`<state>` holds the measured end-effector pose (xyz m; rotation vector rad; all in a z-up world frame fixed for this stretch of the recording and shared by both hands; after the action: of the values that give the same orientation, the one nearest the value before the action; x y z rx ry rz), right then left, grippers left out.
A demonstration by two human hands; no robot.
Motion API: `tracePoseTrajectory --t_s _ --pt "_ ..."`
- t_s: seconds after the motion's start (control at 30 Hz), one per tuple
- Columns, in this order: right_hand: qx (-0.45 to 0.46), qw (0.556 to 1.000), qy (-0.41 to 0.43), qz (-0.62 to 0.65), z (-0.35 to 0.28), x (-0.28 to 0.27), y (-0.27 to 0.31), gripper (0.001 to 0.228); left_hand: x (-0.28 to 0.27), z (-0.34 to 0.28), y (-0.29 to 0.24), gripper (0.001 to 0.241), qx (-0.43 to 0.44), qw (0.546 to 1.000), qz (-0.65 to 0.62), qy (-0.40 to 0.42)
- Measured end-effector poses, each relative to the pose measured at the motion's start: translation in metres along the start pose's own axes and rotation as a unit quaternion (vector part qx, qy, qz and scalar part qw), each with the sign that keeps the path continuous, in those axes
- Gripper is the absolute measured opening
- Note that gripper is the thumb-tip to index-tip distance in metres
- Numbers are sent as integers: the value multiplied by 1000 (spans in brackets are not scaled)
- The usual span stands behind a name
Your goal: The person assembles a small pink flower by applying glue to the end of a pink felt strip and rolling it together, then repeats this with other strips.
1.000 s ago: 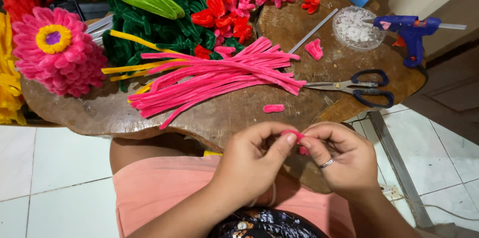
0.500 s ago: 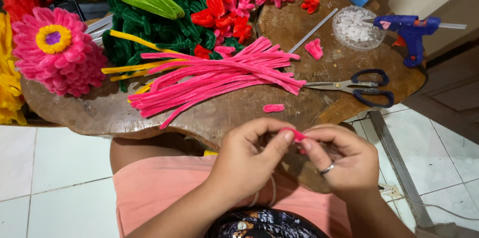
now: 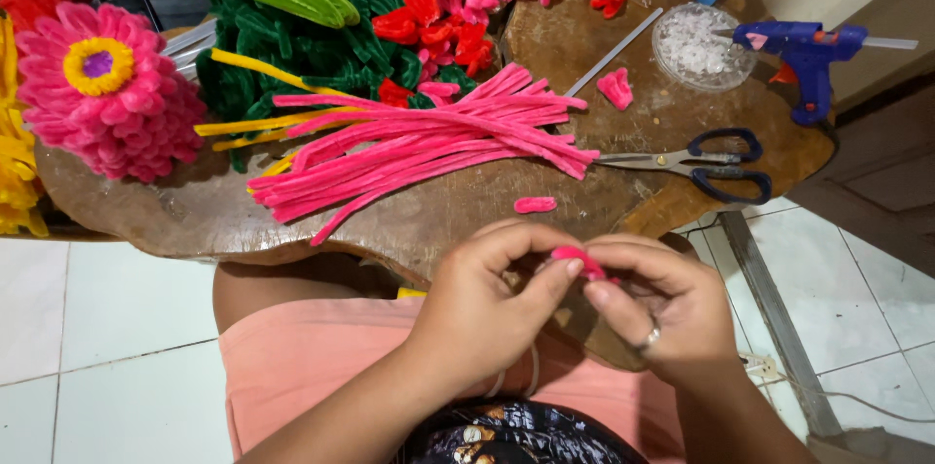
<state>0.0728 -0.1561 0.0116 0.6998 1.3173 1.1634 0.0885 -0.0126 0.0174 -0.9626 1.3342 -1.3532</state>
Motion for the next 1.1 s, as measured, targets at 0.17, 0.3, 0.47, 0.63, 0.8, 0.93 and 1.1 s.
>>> tracePoseTrajectory --t_s 0.17,0.3,0.47,0.63,0.8,0.93,1.1 --pt "17 997 -67 47 -8 -18 -12 7 9 -2 -16 15 84 996 -6 27" --pt "35 994 -95 50 -10 -30 -8 13 17 4 -19 23 76 995 -52 36" --pt "-70 979 -61 -180 5 -21 39 15 9 11 -35 5 146 988 -43 -8" --pt "-78 976 -61 -192 18 -24 30 13 15 28 -21 6 129 991 -41 21" --pt "8 989 -46 -141 29 -18 1 19 12 40 -3 5 114 991 -69 7" --pt "-4 992 -5 -128 48 -10 -11 15 9 46 29 7 79 994 -68 -24" --pt "218 971 -89 -31 34 -69 -108 26 -46 44 45 7 52 976 -156 -143"
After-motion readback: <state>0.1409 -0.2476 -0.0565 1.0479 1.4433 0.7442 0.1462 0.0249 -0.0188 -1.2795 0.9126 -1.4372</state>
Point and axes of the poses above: each hand's wrist, its own z-axis towards the middle knuckle, its own x-axis out of the palm, y = z × x, the point moved 9 cm from there along z, towards the middle knuckle, and after that the axes turned 4 degrees about y, right-handed, at the moved point
